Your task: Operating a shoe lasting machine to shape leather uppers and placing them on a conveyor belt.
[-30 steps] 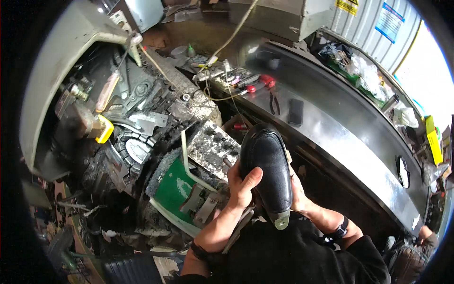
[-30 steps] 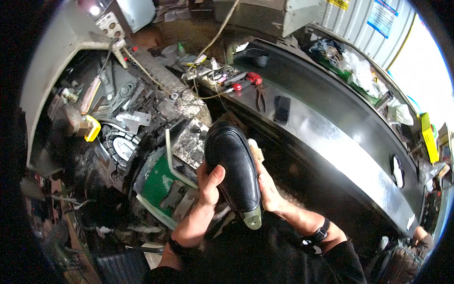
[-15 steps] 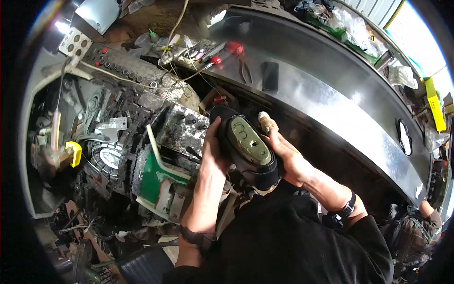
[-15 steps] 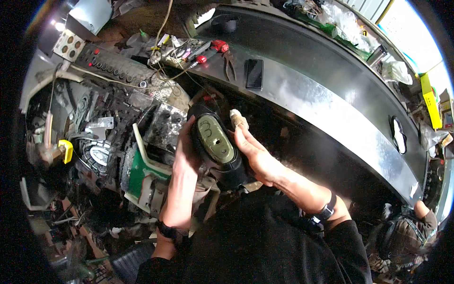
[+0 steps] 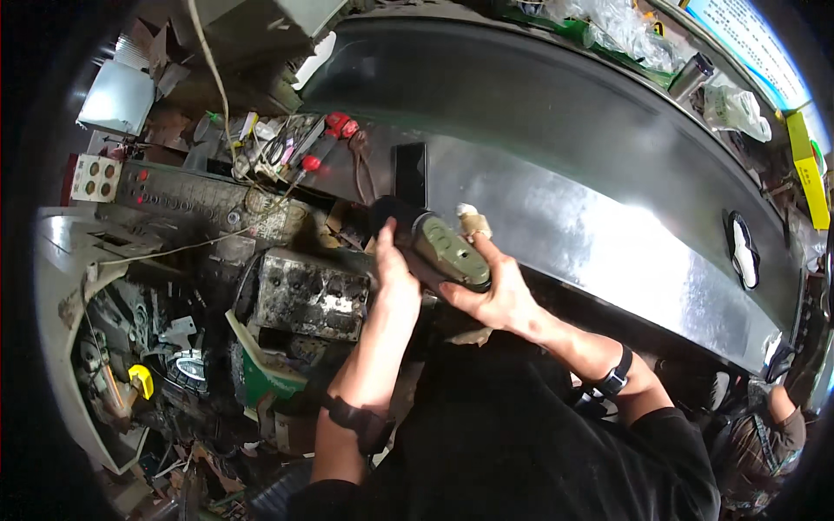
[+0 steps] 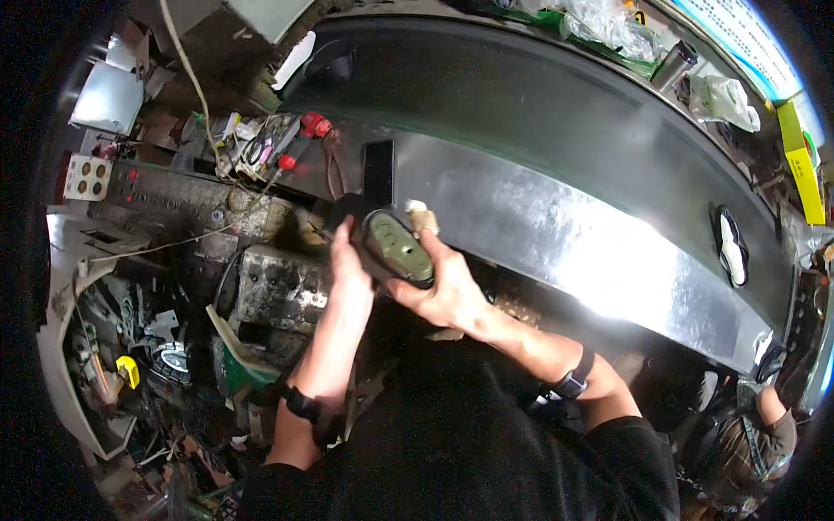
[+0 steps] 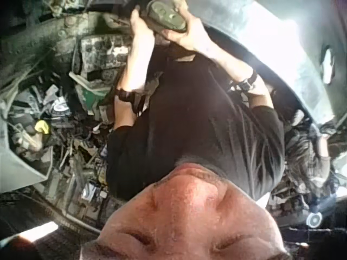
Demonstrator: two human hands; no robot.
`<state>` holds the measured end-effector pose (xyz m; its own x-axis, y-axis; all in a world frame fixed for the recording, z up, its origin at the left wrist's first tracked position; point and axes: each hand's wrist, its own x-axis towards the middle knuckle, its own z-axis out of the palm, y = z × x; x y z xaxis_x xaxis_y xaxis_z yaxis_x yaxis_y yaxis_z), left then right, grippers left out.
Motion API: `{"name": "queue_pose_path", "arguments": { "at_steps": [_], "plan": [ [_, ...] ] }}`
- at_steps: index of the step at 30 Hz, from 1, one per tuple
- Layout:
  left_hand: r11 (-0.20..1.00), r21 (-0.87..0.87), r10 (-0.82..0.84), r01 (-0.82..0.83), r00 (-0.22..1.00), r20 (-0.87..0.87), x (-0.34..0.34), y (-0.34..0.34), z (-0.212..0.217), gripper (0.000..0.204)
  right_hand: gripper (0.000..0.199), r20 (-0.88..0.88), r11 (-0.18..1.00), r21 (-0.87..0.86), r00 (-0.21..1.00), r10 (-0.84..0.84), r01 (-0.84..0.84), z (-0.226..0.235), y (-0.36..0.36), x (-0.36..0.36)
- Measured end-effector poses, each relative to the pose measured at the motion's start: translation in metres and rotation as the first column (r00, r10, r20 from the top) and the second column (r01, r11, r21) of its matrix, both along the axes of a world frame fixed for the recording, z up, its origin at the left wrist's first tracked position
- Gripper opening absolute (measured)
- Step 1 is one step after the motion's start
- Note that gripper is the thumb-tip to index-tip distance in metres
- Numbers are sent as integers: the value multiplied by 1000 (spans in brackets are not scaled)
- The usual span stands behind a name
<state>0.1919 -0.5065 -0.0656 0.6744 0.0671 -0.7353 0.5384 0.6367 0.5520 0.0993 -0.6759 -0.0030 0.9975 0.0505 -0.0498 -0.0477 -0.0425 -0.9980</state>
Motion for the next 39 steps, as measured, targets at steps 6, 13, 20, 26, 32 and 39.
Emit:
{"name": "queue_pose_path", "arguments": {
  "at_steps": [6, 13, 20, 26, 32, 39],
  "plan": [
    [924, -67, -378, 375, 926, -22, 39, -88, -28, 68, 71, -345, 900, 45, 852, -394, 435, -59, -161, 67],
    [506, 731, -774, 457, 614, 152, 146, -19, -55, 68, 43, -591, 608, 195, 587, -554, 770, -89, -424, -1],
    [187, 976, -854, 110, 509, 106, 377, 52, -87, 74, 71, 256, 266, -353, 366, -895, 897, -180, -454, -69],
    [-461, 886, -779, -57, 505, -373, 480, 31, -53, 90, 82, -423, 832, 28, 761, -492, 554, -94, -180, 124],
    [207, 799, -967, 565, -4, 253, 546, -64, -33, 41, 97, -609, 703, 379, 734, -300, 602, -69, -107, 220],
    [-333, 941, -634, 62, 724, -272, 671, 119, -153, 69, 62, -670, 486, 446, 641, -375, 751, -82, -131, 215]
  ]
}}
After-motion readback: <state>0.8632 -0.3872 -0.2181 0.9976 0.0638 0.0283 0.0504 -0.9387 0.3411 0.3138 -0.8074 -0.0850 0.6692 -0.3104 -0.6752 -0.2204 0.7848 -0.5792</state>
